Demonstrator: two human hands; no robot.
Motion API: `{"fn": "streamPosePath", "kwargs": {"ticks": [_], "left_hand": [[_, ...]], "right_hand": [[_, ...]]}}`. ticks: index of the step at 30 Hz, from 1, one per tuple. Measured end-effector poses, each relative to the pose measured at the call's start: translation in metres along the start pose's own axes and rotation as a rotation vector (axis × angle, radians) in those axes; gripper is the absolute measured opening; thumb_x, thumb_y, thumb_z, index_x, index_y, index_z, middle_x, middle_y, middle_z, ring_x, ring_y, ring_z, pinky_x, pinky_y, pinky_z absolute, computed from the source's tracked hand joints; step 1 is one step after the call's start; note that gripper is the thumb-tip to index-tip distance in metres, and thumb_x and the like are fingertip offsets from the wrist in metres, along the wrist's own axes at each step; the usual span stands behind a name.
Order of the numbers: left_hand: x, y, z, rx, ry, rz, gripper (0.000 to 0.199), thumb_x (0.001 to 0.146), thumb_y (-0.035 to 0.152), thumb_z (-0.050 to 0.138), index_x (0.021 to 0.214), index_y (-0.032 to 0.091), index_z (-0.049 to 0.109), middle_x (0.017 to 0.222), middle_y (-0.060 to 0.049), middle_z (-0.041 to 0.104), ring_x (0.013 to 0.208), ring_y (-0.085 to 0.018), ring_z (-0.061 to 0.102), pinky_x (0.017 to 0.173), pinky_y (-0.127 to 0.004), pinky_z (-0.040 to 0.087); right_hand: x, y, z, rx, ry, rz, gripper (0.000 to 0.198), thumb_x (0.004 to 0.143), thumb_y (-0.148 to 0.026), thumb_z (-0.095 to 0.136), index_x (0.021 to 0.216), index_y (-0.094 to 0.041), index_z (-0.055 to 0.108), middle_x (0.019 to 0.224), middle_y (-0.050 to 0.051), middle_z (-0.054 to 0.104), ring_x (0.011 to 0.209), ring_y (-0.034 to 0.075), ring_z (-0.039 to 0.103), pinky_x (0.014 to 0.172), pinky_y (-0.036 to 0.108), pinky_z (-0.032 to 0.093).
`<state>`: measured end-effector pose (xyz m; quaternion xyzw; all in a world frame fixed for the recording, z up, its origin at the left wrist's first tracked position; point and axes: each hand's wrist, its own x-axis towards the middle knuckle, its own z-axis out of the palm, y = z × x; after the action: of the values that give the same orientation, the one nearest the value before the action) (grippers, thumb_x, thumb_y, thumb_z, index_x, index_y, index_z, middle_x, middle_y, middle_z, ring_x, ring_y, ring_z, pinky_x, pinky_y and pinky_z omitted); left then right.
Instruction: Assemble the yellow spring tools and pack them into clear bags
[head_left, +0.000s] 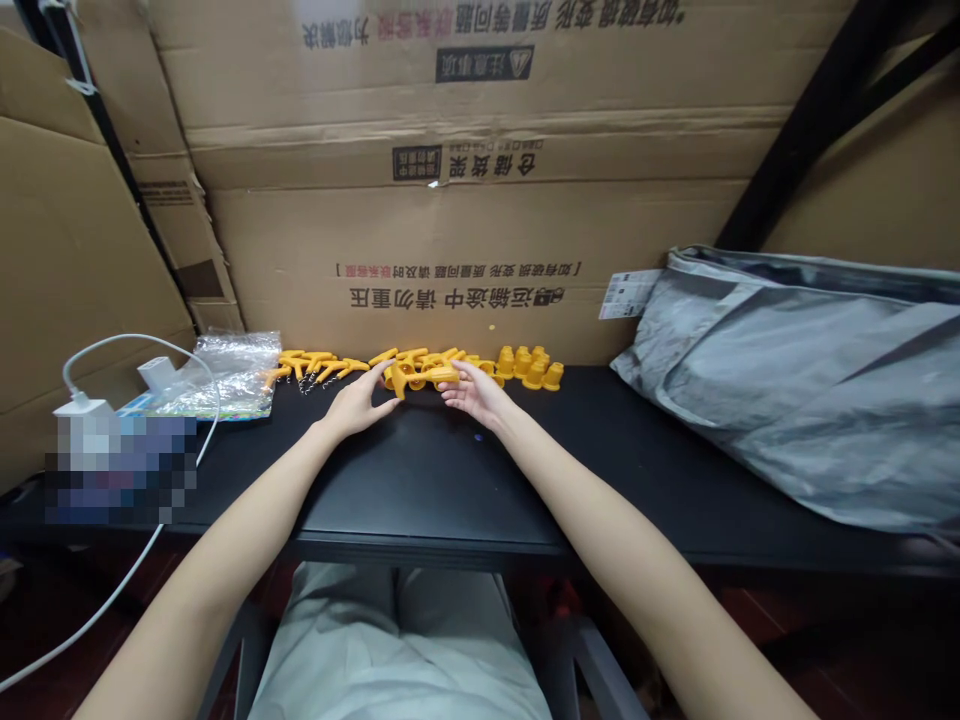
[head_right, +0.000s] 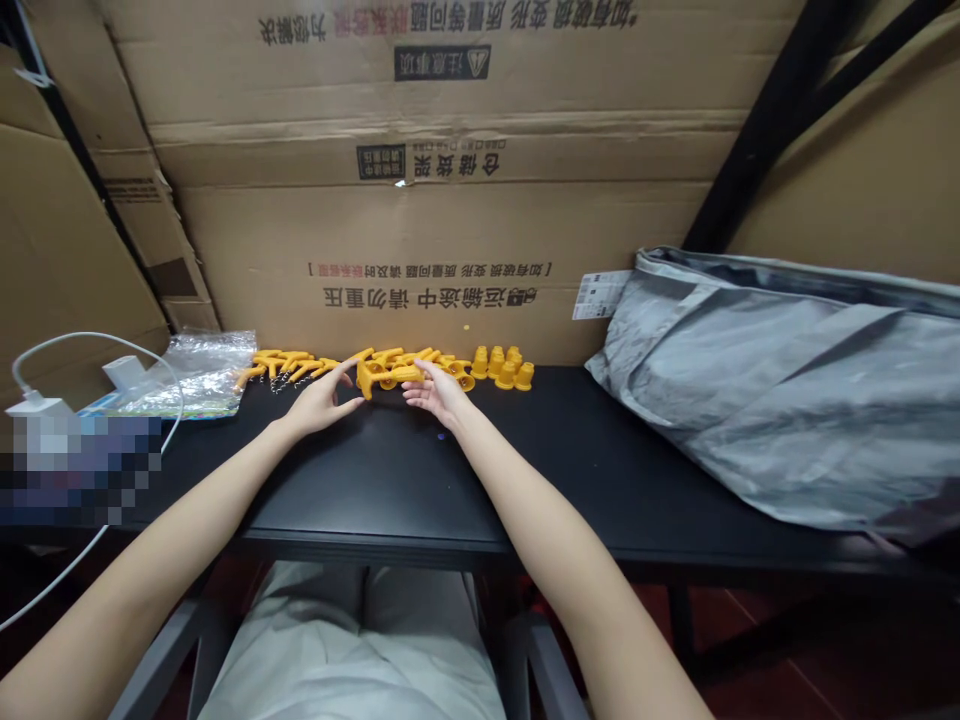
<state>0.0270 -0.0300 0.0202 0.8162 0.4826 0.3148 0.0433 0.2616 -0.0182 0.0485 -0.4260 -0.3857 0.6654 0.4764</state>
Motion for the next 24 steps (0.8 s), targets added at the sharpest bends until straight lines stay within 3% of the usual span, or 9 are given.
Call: {"fn": "streamPosePath", "kwargs": {"ticks": [4,7,14,19,24], "left_hand": [[0.001,-0.003,0.000,0.009,0.005,-0.017,0.045,0.083,0.036,0.052,0.126,0.020,0.052,0.101,-0.005,0.065,0.077,-0.015,0.060,0.075,-0.029,0.048],[0.001,-0.005,-0.001,0.027,-0.012,0.009,0.029,0.083,0.031,0.050,0.105,0.019,0.064,0.092,-0.005,0.067,0.079,-0.017,0.060,0.077,-0.030,0.048],[0.002,-0.005,-0.001,0.054,-0.071,0.001,0.026,0.083,0.030,0.048,0.093,0.018,0.068,0.087,-0.005,0.069,0.077,-0.017,0.060,0.072,-0.028,0.046],[0.003,-0.006,0.000,0.060,-0.073,0.009,0.025,0.083,0.029,0.047,0.089,0.018,0.069,0.086,-0.005,0.069,0.076,-0.016,0.060,0.071,-0.027,0.046],[0.003,-0.006,0.001,0.062,-0.074,0.013,0.025,0.083,0.028,0.047,0.089,0.018,0.069,0.085,-0.005,0.069,0.074,-0.016,0.059,0.069,-0.027,0.045]], "right_hand": [[0.004,-0.009,-0.008,0.007,0.070,-0.272,0.018,0.088,-0.037,0.056,0.085,-0.020,0.049,0.064,0.002,0.067,0.052,0.013,0.062,0.052,0.023,0.053],[0.013,-0.012,-0.009,-0.067,0.140,-0.471,0.031,0.081,-0.047,0.062,0.093,-0.025,0.045,0.071,0.000,0.069,0.060,0.015,0.065,0.054,0.025,0.054],[0.040,-0.003,0.014,-0.546,0.249,-0.766,0.035,0.078,-0.045,0.062,0.105,-0.024,0.053,0.105,0.005,0.068,0.100,0.019,0.064,0.082,0.030,0.052],[0.050,0.006,0.030,-1.032,0.358,-0.821,0.034,0.083,-0.038,0.060,0.114,-0.024,0.056,0.107,0.008,0.068,0.106,0.026,0.061,0.097,0.042,0.041],[0.058,0.015,0.047,-1.213,0.358,-0.819,0.035,0.088,-0.034,0.054,0.121,-0.021,0.054,0.112,0.012,0.068,0.107,0.028,0.060,0.099,0.044,0.034]]}}
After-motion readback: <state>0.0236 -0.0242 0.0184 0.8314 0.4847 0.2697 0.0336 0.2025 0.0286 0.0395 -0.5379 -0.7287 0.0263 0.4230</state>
